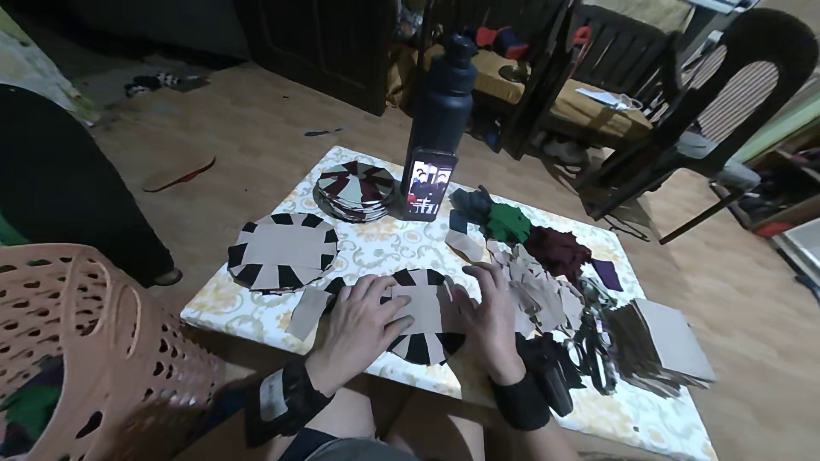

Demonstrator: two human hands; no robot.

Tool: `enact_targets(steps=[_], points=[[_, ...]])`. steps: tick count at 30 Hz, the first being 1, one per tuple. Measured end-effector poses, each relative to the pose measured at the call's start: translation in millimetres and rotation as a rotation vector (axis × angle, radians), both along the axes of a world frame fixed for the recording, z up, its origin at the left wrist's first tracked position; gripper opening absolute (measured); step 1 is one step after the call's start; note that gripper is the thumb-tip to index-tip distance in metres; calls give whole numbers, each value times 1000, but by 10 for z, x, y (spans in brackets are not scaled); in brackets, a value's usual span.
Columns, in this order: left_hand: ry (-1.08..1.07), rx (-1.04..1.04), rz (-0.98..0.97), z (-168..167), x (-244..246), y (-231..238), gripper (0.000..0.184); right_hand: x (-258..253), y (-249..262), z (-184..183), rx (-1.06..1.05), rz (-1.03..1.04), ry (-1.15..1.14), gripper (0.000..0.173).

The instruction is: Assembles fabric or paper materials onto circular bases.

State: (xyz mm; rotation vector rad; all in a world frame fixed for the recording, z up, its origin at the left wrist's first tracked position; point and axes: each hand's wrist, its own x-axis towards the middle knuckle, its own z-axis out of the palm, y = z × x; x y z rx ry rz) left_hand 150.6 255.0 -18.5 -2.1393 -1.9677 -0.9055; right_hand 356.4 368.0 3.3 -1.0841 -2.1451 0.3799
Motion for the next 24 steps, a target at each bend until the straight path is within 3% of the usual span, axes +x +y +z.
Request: enact_targets(steps=[4,11,16,24], points=[[5,24,-23,47,53,-3,36,-20,-111,-61,79,66,22,40],[103,-235,-122,-28,172,14,60,-111,-307,-301,57,220,-237,73],[63,-410,-181,29,155,-7,64,-88,-371,-289,-71,201,-392,74],[89,-491,-127,148,59,230,67,-196,-277,-212,-55,198,-302,75]])
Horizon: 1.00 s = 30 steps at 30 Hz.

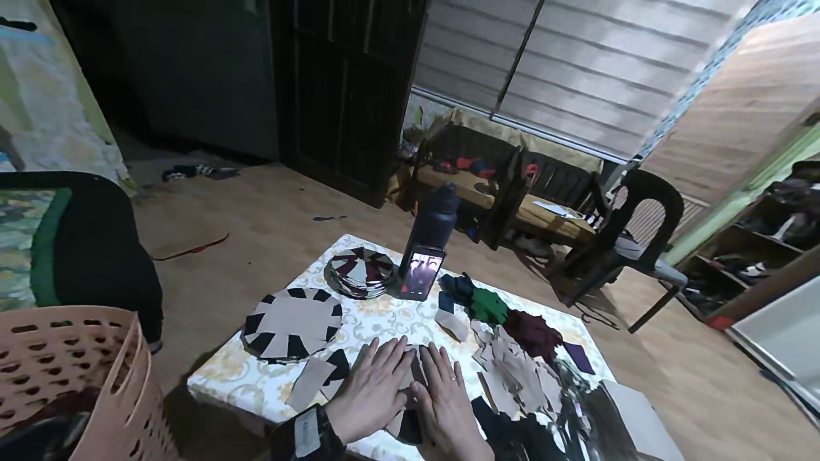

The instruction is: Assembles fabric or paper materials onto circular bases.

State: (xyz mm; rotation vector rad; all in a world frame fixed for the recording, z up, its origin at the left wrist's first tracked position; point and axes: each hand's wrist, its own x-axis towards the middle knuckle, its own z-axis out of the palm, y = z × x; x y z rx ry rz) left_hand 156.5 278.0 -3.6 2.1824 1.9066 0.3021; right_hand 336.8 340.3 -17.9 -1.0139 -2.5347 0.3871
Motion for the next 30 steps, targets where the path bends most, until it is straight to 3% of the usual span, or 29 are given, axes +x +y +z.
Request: enact_targets(steps=[14,19,22,25,27,28,30], points=[[-28,-17,-38,-96,1,-43,65,25,-81,-90,-70,-34,-106,85],[-39,8,-40,-171,45,-136,64,88,-187,-158,-36,-34,-72,81],[-106,19,4,-47,40,-240,67,130,-216,-57,-103,-29,-8,77],[-448,398,200,101,-37,-455,62,148,-154,74,-24,-55,159,74],[-750,680,168,39,-81,-670,51,150,-137,125,-3,-42,189,76],[-886,731,87,-33,-67,-810,48,132,-155,140,16,-27,179,77],[-1131,582,-108,-162,34,-1124,50,41,-211,150,45,9,128,79]])
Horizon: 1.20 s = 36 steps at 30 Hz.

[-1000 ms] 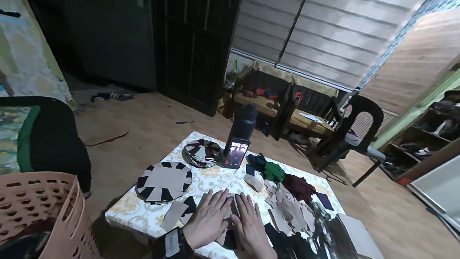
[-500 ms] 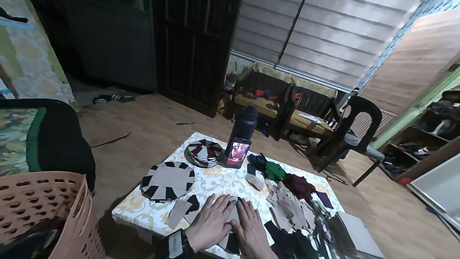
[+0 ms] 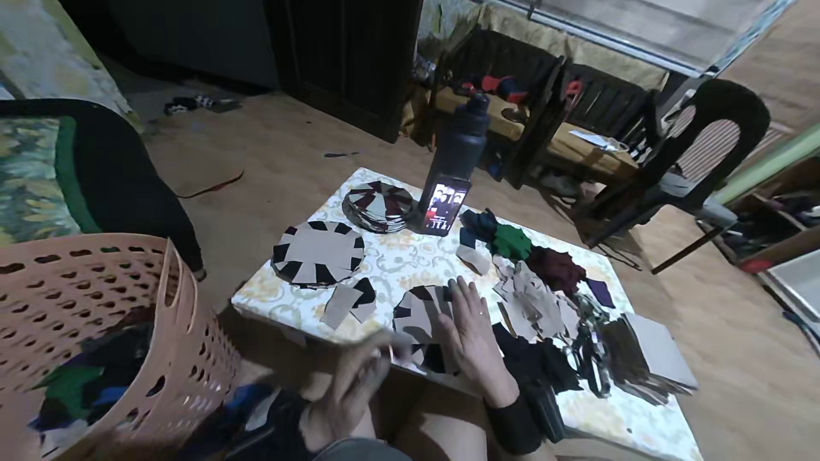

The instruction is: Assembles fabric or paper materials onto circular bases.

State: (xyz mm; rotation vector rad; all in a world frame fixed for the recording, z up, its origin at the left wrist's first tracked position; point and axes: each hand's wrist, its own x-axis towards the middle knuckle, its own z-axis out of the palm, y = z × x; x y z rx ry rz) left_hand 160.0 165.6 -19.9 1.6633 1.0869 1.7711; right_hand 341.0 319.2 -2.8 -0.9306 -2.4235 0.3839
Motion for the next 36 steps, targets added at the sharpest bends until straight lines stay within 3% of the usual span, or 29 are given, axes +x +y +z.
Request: enact_targets(steps=[3,5,8,13,15,17,21,24,27,30,36], points=[[-171,-347,-552,-283,188,-334,40,-177,-43,-66,16,33,-78,77],[-240,-698,-722,-513,243,-399,33,-260,-43,-145,6,24,-187,79],[-332,-1081,-567,-706,282,-313,35,-312,-27,-243,12,6,-311,85],[-828,-1247,-144,-785,383,-21,38,-308,-21,-168,-39,11,-279,78],[-1005,-1266,-59,-781,424,66,43,-301,1,-149,0,8,-178,75],[-1114,-1252,-109,-718,455,111,50,-293,23,-143,17,13,-144,77],[-1383,-1150,-104,-649,557,140,60,-301,43,-246,9,8,-307,88],[-1550,-1040,-34,-592,649,159,54,-315,20,-254,16,-10,-318,91],[-1633,-999,28,-376,702,198,50,-315,-34,-240,-1,-25,-311,92],[-1666,-932,-20,-350,725,172,69,-322,-191,-253,6,-38,-290,92],[-1704,-842,-11,-233,723,44,52,-318,-648,-305,63,-65,-262,91]])
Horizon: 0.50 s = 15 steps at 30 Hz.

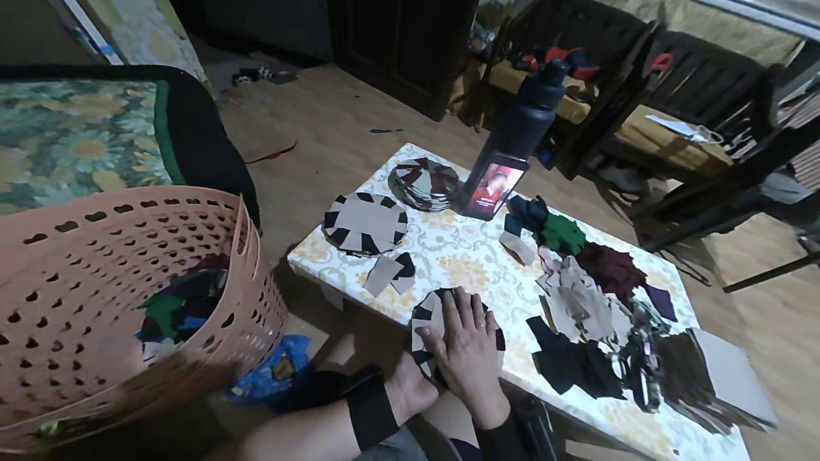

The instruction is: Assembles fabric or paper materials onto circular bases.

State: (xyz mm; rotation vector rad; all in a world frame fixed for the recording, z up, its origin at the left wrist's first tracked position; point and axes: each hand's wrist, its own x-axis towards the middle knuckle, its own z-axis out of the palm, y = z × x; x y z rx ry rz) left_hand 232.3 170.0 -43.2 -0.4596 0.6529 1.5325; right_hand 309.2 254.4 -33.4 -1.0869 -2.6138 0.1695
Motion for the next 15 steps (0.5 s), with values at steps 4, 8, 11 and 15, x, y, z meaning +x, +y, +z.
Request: enact_targets(steps=[4,8,11,15], points=[[-72,197,-6,-46,-33,-225,49,29,-211,-30,31,-26,30,90],[-173,381,-79,-93,-91,-461,75,66,-424,37,-58,3,32,88],[-225,367,-145,10,-153,-612,70,81,-600,78,-86,19,38,85],[-204,442,-241,60,-250,-761,70,63,-778,137,-117,34,49,82]])
